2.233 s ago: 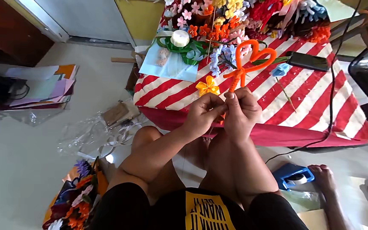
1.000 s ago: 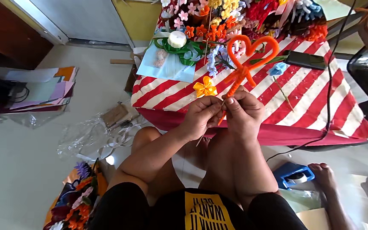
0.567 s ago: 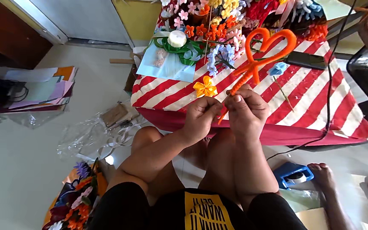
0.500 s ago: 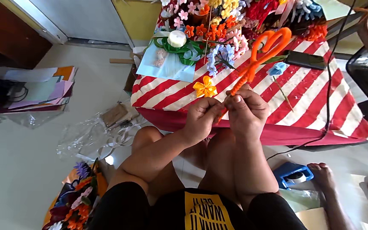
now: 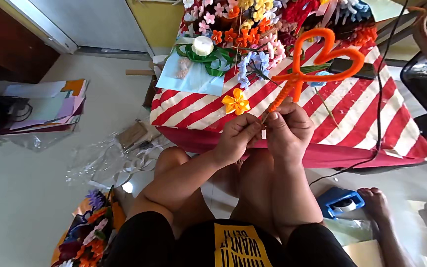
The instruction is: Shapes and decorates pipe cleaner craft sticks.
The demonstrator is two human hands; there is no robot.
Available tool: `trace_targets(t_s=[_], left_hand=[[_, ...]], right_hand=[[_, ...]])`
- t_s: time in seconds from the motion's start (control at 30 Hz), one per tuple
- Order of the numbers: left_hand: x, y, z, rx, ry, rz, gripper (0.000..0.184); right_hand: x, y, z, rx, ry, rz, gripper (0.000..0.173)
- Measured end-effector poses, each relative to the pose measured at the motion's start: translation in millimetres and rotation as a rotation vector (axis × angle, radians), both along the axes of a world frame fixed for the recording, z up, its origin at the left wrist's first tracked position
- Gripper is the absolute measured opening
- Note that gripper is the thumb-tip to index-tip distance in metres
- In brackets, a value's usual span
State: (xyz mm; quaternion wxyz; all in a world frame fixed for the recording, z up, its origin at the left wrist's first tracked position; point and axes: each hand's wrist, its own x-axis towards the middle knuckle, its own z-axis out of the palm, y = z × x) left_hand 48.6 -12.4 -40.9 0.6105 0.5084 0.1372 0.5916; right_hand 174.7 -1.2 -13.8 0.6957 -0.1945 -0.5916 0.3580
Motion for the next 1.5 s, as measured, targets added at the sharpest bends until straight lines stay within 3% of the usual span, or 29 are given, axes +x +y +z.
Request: trace_targets(t_s=[0.2,0.43,0.63,0.9,1.07,1.33,1.4,1.5], left_hand=[[1,1,-2,0.080,0.132,0.188,0.011],[-6,-2,-3,0.235,0.183,0.342,0.013],[-9,-4,-3,0.216,0.165,0.256,0.018],[-1,-4,-4,0.151,0.127,0.235,0.020],[4,-4,-2,0.101,0.080,0.180,0.021],[-16,4,8,-0.198,-0.064,-0.392,0.021],[-15,4,6,-0.225,-0.046,-0.354,0.022],[-15,6,3,-0.078,0.137,-0.057,0.011]], right_hand=[[-2,2,-2,0.021,-0.010,-0.102,0.009],[-3,2,-1,-0.012,-0.006,0.042,0.010],[-5,2,-1,-0.001,-0.013,0.039,0.009],[-3,4,-2,0.127,-0.107,-0.225,0.008],[-4,5,-2,0.080,-0.064,-0.171,0.010],[-6,-1,-2,0.097,-0.034,-0.115,0.012],[-7,0,-2,0.071,-0.020,-0.113,0.011],[-7,3,-4,0.052,0.010,-0.136,0.011]])
